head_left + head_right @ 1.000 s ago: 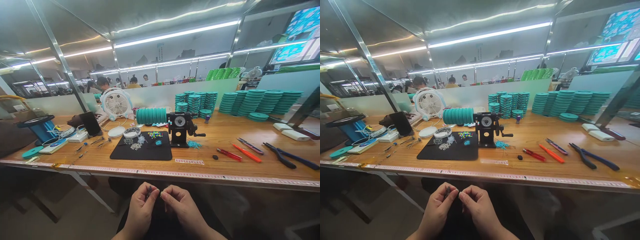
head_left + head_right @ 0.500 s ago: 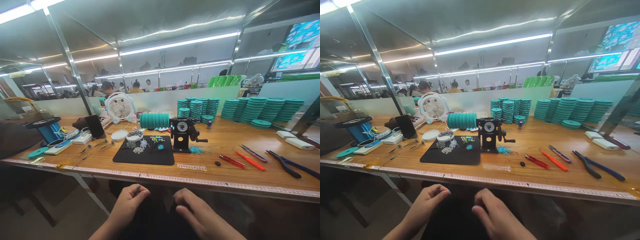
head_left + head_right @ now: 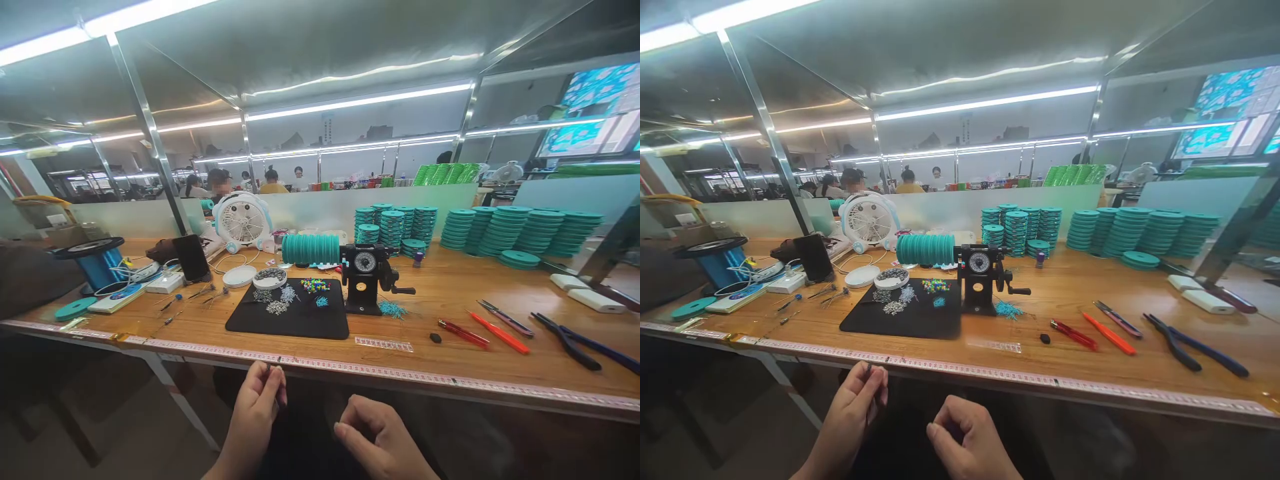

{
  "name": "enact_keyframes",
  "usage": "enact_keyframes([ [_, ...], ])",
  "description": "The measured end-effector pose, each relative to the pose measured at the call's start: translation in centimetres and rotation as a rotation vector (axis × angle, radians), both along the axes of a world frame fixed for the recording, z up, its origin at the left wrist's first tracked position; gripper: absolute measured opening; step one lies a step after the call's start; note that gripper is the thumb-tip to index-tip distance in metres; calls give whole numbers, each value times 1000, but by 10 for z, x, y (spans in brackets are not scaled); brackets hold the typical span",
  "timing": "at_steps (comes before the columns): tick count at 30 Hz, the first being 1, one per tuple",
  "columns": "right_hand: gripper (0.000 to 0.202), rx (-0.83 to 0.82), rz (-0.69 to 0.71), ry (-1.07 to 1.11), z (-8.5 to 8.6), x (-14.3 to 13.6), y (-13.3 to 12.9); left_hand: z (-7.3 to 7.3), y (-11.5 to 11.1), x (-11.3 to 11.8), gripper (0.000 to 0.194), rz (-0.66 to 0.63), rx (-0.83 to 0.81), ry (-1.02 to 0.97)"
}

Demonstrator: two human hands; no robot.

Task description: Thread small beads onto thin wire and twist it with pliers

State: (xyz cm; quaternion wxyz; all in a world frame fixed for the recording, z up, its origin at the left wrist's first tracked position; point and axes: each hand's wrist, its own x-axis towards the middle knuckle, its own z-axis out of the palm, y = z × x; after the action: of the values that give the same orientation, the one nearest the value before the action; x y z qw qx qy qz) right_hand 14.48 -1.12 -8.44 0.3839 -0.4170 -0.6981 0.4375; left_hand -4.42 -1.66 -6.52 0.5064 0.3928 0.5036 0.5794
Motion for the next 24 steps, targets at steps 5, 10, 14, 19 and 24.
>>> enact_keyframes([
  [5, 34, -103, -62, 93, 2, -7, 1, 0, -6, 8, 39, -346, -215, -119],
  [10, 39, -241, 53, 262, -6, -15, 0, -6, -3, 25, 37, -332, -188, -84],
  [14, 39, -350, 190, 335, -8, -13, 1, -6, -1, 27, 31, -306, -75, -75],
  [19, 21, -310, 368, 119, 4, 5, 3, 4, 0, 5, 31, -349, 18, 116],
  [24, 17, -249, 320, -82, 24, 40, 0, 27, 4, -43, 26, -23, 197, 501],
])
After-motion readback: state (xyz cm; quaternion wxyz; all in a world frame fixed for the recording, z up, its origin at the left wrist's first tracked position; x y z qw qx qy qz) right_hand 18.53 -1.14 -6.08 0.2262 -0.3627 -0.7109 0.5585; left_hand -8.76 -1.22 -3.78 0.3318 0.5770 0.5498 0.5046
